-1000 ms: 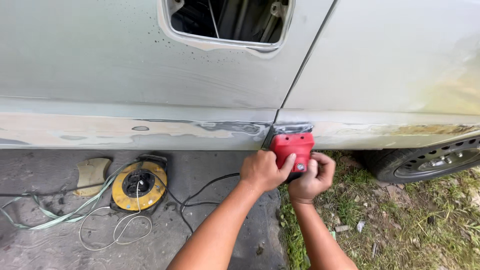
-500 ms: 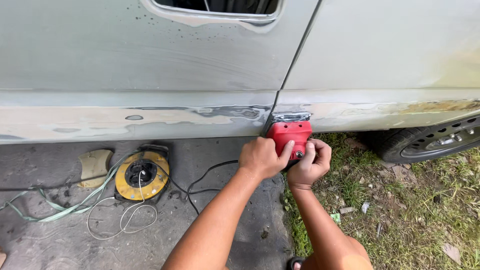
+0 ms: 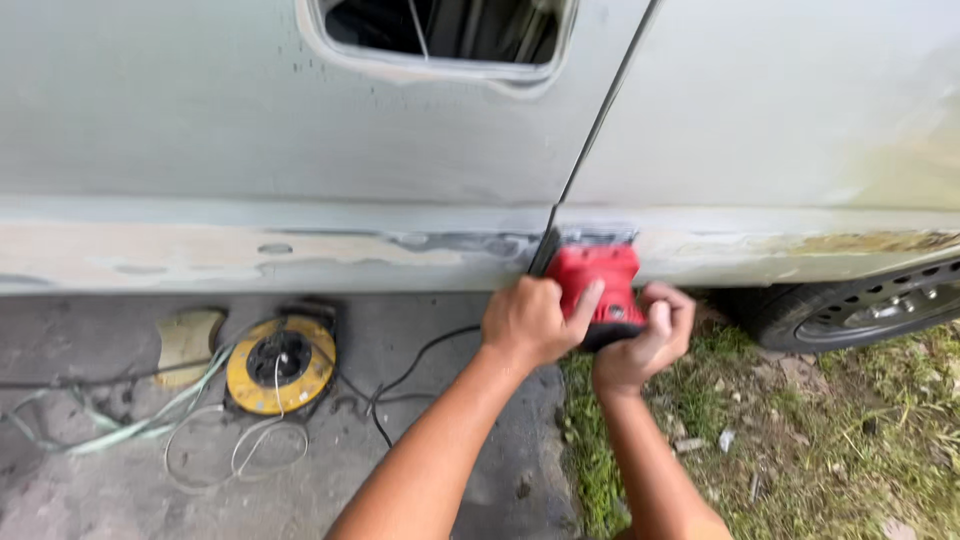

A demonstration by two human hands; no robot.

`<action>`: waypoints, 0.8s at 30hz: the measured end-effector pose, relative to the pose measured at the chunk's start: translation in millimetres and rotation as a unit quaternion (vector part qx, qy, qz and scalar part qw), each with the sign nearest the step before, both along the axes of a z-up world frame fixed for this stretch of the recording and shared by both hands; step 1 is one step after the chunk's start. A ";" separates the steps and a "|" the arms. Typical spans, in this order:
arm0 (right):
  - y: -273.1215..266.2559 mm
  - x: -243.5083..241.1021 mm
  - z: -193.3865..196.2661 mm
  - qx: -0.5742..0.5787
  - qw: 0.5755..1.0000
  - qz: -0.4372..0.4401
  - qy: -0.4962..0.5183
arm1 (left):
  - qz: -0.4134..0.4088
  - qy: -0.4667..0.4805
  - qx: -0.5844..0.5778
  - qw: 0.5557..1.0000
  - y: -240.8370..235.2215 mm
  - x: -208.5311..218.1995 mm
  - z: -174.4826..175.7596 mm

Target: The person uses a red electric sander to smooth the lower side panel of a white van. They move the tool back and forth along the seam between the door and the rear panel, focusing on removing old paint or filler.

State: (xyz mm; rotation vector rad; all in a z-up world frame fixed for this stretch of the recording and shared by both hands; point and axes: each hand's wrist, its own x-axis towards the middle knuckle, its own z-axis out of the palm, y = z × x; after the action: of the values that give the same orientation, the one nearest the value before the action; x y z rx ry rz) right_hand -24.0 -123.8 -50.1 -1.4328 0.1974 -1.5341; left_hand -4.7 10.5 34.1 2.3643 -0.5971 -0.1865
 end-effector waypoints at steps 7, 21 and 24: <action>-22.2 10.8 -79.8 -0.010 0.999 -0.027 0.036 | -0.003 0.005 0.041 0.999 -7.4 6.4 -41.1; -14.8 9.0 -50.6 0.022 0.999 -0.010 0.031 | 0.001 -0.016 0.007 1.000 -3.4 3.7 -18.3; -17.3 8.1 -22.7 -0.025 0.999 -0.008 -0.019 | 0.021 -0.027 -0.048 0.998 -3.5 5.7 -8.5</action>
State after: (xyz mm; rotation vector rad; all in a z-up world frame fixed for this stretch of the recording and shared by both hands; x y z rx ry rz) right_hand -15.9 -141.1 -72.8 -1.4436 0.1481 -1.5871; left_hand 1.0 7.0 25.5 2.2930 -0.5694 -0.0748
